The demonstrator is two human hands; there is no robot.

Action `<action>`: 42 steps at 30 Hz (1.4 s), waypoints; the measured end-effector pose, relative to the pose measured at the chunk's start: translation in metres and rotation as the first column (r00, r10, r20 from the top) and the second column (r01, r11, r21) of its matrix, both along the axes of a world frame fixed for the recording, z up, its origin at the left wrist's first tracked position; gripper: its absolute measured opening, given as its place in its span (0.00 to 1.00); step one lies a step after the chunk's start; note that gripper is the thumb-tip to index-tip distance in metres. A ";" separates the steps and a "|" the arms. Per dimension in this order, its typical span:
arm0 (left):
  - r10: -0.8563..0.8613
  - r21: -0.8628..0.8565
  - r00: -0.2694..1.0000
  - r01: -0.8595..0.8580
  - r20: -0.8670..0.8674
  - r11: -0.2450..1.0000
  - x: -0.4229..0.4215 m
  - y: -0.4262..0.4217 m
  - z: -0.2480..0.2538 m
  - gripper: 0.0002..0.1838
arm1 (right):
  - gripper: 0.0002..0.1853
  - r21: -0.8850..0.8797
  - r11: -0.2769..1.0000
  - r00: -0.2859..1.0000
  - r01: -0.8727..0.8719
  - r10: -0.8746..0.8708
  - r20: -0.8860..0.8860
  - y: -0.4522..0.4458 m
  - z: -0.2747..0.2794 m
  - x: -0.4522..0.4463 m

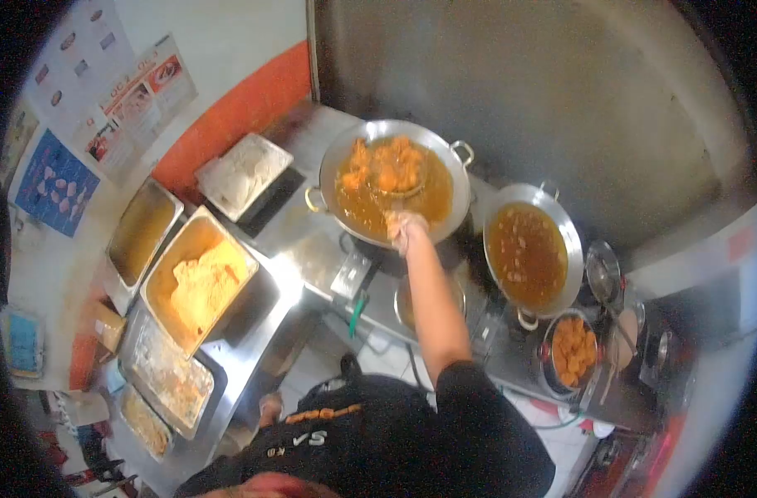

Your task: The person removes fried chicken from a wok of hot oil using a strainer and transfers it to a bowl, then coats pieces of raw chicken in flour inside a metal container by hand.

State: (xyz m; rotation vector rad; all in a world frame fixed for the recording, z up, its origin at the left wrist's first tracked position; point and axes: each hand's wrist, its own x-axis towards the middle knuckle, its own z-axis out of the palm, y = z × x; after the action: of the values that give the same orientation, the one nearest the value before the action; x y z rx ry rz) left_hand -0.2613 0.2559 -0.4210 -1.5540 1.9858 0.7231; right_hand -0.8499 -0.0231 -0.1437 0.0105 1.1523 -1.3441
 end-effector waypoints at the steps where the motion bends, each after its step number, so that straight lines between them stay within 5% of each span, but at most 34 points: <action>1: -0.016 -0.082 0.999 0.013 -0.035 0.997 0.007 0.006 -0.017 0.15 | 0.15 -0.049 0.998 0.994 0.042 -0.047 -0.101 -0.011 0.010 -0.002; 2: -0.050 -0.229 0.995 0.029 -0.085 0.973 0.006 0.004 -0.023 0.14 | 0.11 -0.050 0.998 0.999 0.025 -0.024 0.036 -0.011 0.031 0.000; 3: -0.158 -0.607 0.973 0.024 -0.169 0.795 0.001 0.017 -0.014 0.13 | 0.11 -0.053 0.998 0.999 0.027 -0.024 0.040 -0.014 0.034 -0.002; 4: -0.073 -0.251 0.992 0.044 -0.107 0.967 0.013 0.017 -0.017 0.12 | 0.11 -0.039 0.999 0.999 0.029 -0.030 -0.023 0.002 0.025 0.003; 8: -0.061 -0.049 0.996 0.057 -0.068 0.997 0.026 0.030 0.004 0.12 | 0.11 -0.027 0.999 0.981 0.024 -0.028 -0.191 -0.001 0.033 -0.007; 11: -0.059 -0.005 0.996 0.059 -0.060 0.998 0.019 0.027 0.006 0.12 | 0.10 -0.044 0.998 0.994 0.040 -0.044 -0.096 -0.009 0.026 -0.020; 15: -0.059 0.014 0.996 0.060 -0.064 0.998 0.018 0.045 0.007 0.12 | 0.09 -0.027 0.987 0.935 0.156 -0.156 -0.318 -0.009 0.005 -0.015; 17: -0.056 0.013 0.996 0.057 -0.072 0.998 0.012 0.038 0.002 0.12 | 0.09 -0.143 0.978 0.979 0.154 -0.170 -0.113 -0.001 0.016 -0.019; 18: -0.056 0.010 0.996 0.057 -0.068 0.998 0.006 0.033 0.003 0.11 | 0.08 -0.059 0.994 0.937 0.092 -0.106 -0.333 -0.020 -0.020 -0.036; 25: -0.054 0.024 0.996 0.056 -0.072 0.998 -0.002 0.025 -0.001 0.11 | 0.10 -0.058 0.994 0.974 0.096 -0.106 -0.200 -0.009 0.015 -0.036; 33: -0.057 0.039 0.996 0.060 -0.063 0.997 0.000 0.027 0.003 0.11 | 0.14 -0.176 0.984 0.973 -0.030 0.069 0.221 0.025 0.008 -0.035; 42: -0.073 0.052 0.996 0.075 -0.044 0.996 0.004 0.029 0.005 0.11 | 0.12 -0.195 0.980 0.994 0.038 -0.017 0.106 0.071 0.025 -0.010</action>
State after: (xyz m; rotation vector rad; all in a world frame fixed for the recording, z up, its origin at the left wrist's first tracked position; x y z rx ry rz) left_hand -0.2574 0.2845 -0.4156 -1.4380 2.0262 0.7788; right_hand -0.8603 0.0477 -0.1190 -0.0467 0.9319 -1.4604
